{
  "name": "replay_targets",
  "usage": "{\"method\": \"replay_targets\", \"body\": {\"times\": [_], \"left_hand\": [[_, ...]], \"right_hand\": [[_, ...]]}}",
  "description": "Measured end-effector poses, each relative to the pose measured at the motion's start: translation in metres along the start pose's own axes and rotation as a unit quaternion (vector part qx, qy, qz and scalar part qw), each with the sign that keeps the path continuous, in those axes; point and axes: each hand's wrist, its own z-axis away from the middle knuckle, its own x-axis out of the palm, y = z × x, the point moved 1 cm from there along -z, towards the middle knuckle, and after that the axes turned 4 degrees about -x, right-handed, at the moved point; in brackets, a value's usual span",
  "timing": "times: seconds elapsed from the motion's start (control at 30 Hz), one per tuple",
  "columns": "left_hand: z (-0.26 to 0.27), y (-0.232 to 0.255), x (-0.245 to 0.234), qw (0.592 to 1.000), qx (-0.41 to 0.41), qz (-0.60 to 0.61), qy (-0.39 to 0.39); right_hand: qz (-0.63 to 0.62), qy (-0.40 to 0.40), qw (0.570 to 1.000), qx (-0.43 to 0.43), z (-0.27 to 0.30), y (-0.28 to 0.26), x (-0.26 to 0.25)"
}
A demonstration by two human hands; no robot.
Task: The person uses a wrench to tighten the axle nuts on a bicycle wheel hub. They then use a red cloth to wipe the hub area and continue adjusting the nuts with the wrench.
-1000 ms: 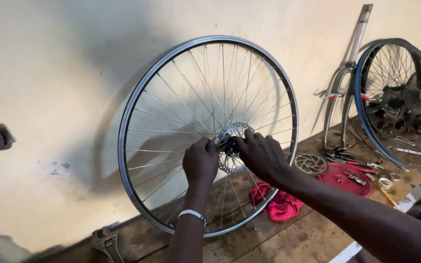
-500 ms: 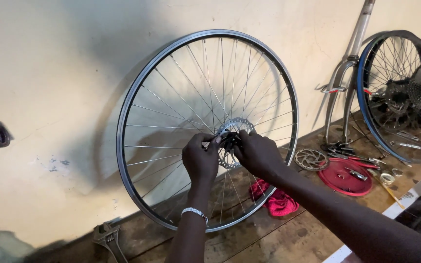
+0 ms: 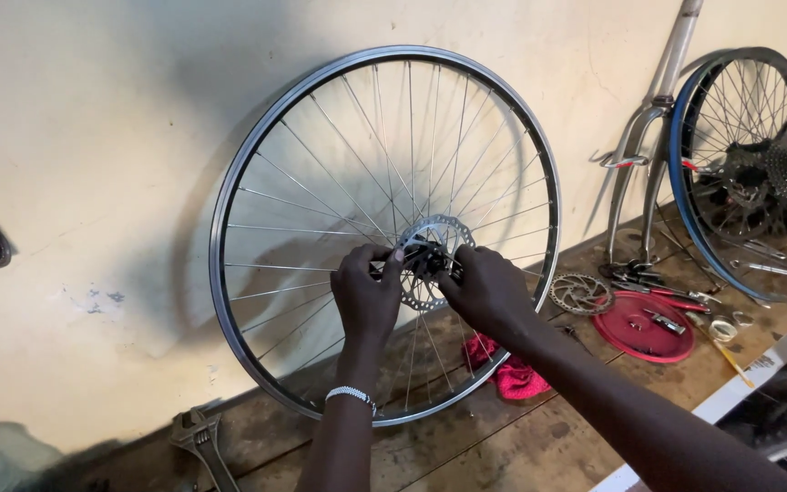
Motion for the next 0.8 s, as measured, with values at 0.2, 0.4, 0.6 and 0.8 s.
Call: {"method": "replay_targets", "body": {"times": [0.2,0.4,0.6,0.8], "left_hand": [[0.029,0.018,-0.003,0.939,0.134,-0.138,0.284],[0.098,-0.005,0.021,0.987,-0.005,0.026,0.159],[0.16,-0.063,0.068,0.989,-0.117,-0.083,-0.04],[0.187,-0.066,0.094,0.947,-0.185,-0.126,-0.231]], "right_hand": [[-0.218,-0.011,0.958,0.187,0.015,0.049,0.023],[-0.425,0.002,0.866,0.264,0.06,0.109,0.058],[-0.395,-0.038,0.852,0.342,0.107,0.155,0.099],[-0.364,-0.044,0.84,0.4,0.135,0.155,0.104]]}}
